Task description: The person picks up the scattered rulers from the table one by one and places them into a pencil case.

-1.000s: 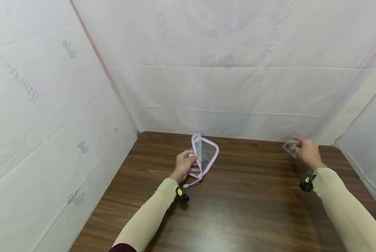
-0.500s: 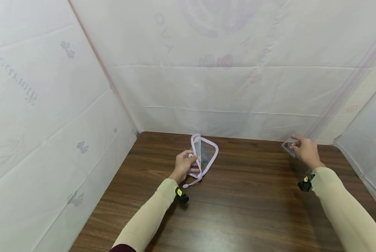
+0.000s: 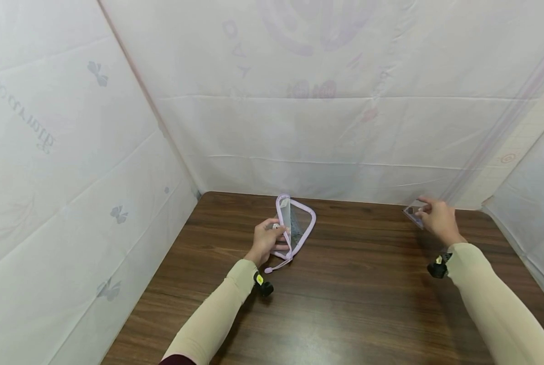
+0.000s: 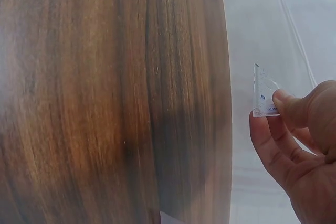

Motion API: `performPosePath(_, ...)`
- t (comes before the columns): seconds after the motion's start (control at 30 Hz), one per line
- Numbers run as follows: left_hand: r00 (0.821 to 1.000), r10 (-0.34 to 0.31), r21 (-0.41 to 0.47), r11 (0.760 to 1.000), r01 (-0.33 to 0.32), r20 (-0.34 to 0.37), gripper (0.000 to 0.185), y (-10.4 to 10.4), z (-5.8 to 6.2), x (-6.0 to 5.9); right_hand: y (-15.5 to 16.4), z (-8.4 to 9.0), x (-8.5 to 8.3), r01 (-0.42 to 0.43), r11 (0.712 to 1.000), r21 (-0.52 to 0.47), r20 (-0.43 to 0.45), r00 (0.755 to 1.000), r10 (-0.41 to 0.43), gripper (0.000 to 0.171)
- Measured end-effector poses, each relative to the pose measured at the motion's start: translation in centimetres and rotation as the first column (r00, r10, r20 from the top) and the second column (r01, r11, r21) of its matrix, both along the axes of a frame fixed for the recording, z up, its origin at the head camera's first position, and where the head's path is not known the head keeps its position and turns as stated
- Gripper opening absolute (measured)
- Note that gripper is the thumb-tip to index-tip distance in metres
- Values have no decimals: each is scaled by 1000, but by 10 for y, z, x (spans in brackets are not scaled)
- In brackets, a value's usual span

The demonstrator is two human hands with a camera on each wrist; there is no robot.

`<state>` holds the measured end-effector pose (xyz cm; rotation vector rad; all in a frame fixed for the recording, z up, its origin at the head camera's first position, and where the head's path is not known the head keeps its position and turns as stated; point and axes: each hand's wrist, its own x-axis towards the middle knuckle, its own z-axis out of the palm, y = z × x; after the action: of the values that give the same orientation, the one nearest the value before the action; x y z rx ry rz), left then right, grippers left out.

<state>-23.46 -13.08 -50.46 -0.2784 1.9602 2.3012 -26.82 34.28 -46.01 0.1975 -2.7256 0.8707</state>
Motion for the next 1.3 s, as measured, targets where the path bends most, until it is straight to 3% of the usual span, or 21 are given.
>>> performPosePath(0.83,1000,-11,-1,1000,11,7,28,0,0,0,-26,-2,-4,1,999,-54,65,998,3,48)
performPosePath(1.3,1000,-12,-5,1000,12,6,27,0,-1,0,-40,-7,-8,-39,994,-100,63,997,45,48)
